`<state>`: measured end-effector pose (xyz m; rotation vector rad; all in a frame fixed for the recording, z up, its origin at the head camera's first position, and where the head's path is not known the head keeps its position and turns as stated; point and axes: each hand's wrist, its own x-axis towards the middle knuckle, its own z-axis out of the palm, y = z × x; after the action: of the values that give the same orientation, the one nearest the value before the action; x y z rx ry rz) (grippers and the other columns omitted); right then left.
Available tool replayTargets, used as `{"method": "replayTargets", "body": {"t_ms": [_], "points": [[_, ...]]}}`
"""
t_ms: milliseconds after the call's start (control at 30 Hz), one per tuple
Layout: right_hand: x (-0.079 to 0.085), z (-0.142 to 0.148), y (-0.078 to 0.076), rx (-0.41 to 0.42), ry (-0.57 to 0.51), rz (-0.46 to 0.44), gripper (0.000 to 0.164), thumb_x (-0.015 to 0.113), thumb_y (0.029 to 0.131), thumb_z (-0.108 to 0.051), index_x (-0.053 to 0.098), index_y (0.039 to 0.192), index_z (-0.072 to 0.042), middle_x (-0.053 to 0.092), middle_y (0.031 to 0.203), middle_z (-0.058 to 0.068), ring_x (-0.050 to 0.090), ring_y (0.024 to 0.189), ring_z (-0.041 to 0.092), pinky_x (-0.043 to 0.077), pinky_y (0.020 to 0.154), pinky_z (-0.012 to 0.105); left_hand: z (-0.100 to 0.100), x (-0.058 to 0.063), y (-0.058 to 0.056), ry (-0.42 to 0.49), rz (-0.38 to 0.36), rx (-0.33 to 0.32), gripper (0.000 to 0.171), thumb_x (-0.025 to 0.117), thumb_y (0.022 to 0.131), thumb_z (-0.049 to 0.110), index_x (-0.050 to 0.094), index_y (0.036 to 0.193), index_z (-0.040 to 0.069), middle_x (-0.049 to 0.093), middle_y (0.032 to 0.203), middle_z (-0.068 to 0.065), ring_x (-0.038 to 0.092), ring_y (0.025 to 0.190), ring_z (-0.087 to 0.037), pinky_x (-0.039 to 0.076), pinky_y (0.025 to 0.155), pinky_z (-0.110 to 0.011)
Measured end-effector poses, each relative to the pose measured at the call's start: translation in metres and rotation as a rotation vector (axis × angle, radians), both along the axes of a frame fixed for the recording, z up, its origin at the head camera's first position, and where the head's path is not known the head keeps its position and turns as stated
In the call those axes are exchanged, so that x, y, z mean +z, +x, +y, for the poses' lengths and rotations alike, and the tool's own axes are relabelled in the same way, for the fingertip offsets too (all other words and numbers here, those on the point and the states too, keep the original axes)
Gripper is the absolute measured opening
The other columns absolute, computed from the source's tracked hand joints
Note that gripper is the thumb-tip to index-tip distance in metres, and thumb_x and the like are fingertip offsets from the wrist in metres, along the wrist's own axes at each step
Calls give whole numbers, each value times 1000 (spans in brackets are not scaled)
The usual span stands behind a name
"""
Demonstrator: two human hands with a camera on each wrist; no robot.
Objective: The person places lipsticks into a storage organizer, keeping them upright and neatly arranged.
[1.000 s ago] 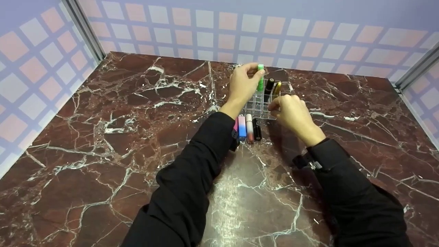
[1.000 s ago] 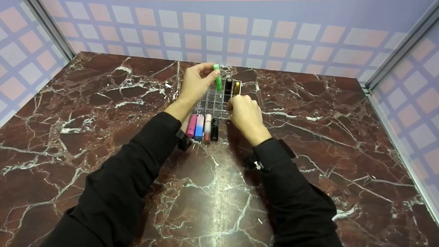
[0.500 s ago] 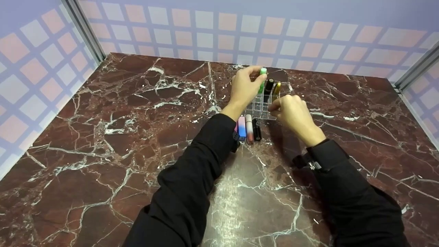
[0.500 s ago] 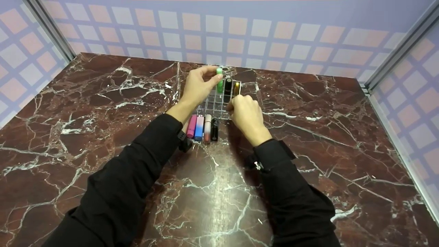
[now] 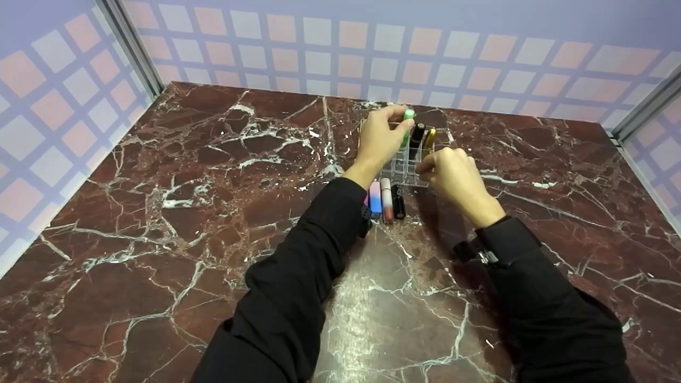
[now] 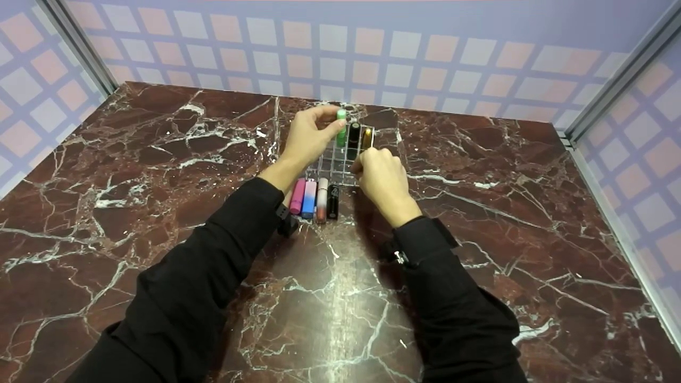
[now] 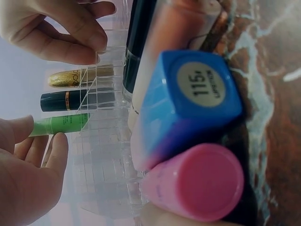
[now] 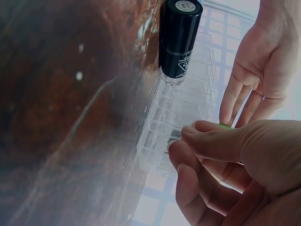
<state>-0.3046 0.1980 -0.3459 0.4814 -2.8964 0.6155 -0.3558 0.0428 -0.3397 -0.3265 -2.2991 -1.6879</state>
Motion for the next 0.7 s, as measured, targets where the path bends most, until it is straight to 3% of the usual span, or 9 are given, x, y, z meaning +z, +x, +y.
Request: {"method": "replayTargets", "body": {"t_ms": [400,700], "points": [[-1,0,-1,8,7,34,18,71,76,2,74,87,-11,71,88,10,66,76,29,53,71,44,-2,-5,1,31,-33,-23,23,66,87,11,65,110,6,68,96,3,60,83,-4,48,73,-13],[-1,0,-1,5,7,21,17,71,76,1,74,87,-11,71,88,10,66,78,30,52,74,46,-3,-7,1,-22,-34,-14,22,68,86,12,67,107,8,68,94,4,60,83,-5,46,74,-13]]}}
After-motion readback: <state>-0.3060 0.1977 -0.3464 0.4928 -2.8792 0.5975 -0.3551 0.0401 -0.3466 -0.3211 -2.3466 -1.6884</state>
